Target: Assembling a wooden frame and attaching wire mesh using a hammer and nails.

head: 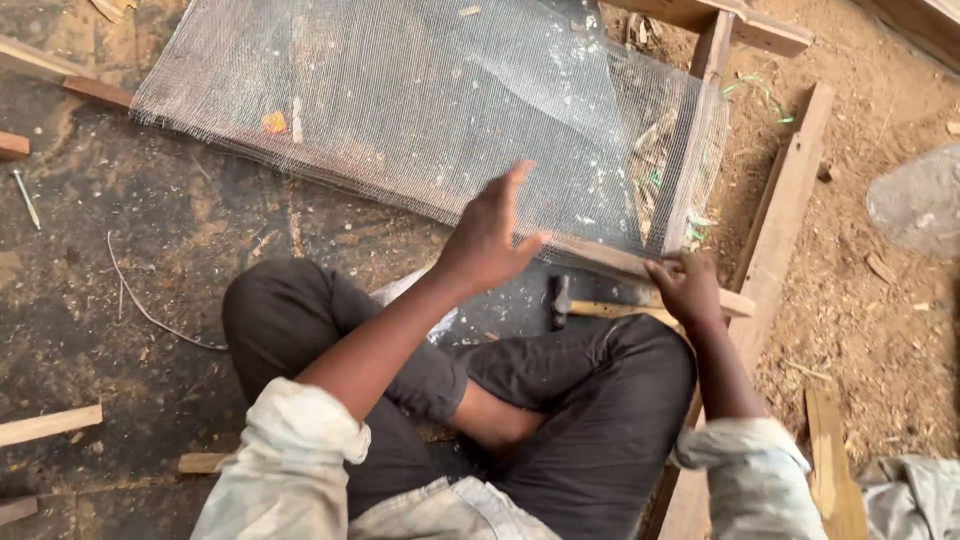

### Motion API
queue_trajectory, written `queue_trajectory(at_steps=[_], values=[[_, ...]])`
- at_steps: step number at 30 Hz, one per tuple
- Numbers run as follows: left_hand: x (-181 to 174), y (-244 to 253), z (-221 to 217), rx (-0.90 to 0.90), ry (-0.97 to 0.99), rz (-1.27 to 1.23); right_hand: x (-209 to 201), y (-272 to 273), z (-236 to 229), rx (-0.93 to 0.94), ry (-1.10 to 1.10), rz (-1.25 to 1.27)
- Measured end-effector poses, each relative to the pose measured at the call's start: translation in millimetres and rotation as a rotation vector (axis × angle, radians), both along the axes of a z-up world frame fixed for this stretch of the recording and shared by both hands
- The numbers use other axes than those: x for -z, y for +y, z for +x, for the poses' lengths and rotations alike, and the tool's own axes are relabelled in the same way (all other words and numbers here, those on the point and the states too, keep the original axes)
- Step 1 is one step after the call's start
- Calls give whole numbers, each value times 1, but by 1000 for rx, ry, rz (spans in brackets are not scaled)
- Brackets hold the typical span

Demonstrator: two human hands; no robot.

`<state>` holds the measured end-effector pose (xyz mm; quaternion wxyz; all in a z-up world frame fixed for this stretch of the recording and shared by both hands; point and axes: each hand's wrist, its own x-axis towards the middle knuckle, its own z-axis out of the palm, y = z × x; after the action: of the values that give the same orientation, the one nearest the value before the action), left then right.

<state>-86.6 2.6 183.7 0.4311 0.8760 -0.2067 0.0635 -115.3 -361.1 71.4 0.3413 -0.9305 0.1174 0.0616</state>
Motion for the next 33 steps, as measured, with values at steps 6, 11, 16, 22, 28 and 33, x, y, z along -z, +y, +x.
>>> queue_trajectory(at_steps=[6, 11, 16, 22, 28, 33], values=[[51, 32, -21, 133, 53, 673, 27, -4, 0, 103, -191, -119], [128, 66, -32, 172, 473, 1124, 11, 4, 12, 181, -3, -17], [121, 67, -40, 323, 636, 1242, 3, 18, 12, 198, 71, -124], [198, 59, -38, 324, 407, 1054, 16, 27, 8, 359, 151, -155], [158, 49, -43, 222, 193, 713, 8, 28, 7, 373, 95, -127], [110, 37, -42, 237, 63, 453, 15, 19, 6, 431, 27, 140]])
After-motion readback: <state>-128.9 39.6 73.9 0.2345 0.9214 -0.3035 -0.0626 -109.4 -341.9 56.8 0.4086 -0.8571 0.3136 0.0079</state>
